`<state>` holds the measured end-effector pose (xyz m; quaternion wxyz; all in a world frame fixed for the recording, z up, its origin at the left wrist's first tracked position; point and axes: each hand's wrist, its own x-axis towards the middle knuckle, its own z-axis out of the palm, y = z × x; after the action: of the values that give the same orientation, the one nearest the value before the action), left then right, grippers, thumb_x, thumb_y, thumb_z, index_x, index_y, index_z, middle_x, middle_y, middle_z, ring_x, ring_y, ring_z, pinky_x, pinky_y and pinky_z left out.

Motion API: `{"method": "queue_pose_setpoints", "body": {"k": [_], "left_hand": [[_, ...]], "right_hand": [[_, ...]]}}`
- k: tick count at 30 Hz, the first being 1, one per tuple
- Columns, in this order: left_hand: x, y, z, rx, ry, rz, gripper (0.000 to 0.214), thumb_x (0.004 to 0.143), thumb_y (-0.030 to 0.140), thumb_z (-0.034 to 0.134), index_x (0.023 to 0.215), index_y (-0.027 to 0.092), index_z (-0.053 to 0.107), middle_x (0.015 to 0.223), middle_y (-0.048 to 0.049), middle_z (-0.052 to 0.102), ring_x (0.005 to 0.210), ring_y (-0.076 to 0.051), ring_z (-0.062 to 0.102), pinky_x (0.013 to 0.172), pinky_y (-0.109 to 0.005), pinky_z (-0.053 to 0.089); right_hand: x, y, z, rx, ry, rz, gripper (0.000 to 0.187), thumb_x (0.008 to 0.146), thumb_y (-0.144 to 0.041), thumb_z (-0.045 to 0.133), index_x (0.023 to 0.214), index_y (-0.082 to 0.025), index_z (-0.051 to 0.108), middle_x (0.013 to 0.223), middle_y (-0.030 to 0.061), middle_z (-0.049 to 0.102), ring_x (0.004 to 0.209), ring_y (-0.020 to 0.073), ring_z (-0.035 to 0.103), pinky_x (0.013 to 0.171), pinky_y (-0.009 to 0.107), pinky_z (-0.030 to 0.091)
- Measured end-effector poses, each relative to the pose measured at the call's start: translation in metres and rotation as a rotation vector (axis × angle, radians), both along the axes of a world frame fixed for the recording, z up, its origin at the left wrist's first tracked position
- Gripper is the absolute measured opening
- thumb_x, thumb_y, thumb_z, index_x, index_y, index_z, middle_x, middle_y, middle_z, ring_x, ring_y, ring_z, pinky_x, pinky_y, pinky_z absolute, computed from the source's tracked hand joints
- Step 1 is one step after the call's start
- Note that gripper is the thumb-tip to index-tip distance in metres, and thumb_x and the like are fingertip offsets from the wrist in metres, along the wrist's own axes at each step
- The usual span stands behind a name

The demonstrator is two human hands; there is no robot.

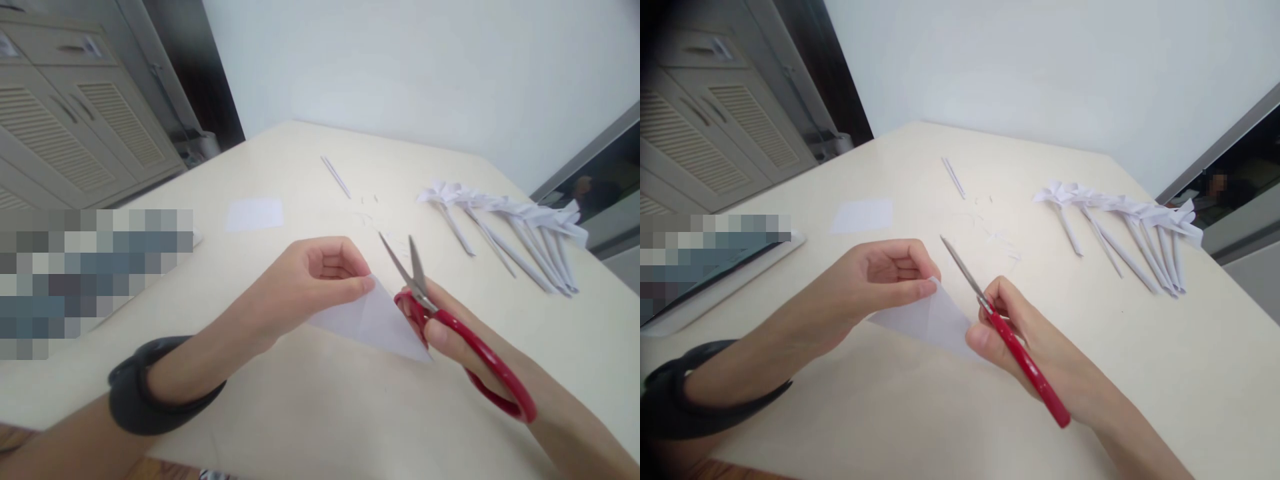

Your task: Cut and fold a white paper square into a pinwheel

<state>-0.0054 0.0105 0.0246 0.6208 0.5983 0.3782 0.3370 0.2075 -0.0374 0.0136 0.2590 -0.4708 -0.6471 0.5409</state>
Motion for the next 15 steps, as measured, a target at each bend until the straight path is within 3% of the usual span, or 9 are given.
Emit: {"method": "queue_pose_setpoints", "body": {"k": [5,15], "left_hand": [[0.0011,-0.0021,0.0015,0.047,0.007,0.070,0.012,0.076,0.021,0.066,0.074,0.018,0.055,0.069,0.0058,0.061,0.063,-0.005,0.055,0.055,-0.012,0.041],[0.0048,-0.0034,0.0041,-0.070,-0.040,0.165,0.031,0.071,0.015,0.066,0.070,0.020,0.036,0.061,0.0077,0.056,0.054,-0.008,0.054,0.043,-0.014,0.036]], "right_hand": [[-0.0070,-0.0035,0.0023,-0.114,-0.087,0.052,0.027,0.089,-0.048,0.045,0.080,-0.023,0.040,0.073,-0.0031,0.042,0.062,0.0106,0.040,0.052,0.022,0.035],[-0.0019,-0.0021,0.0029,-0.064,-0.074,0.012,0.027,0.086,-0.049,0.049,0.075,-0.024,0.046,0.072,-0.0008,0.050,0.065,0.0140,0.053,0.053,0.023,0.047]]}}
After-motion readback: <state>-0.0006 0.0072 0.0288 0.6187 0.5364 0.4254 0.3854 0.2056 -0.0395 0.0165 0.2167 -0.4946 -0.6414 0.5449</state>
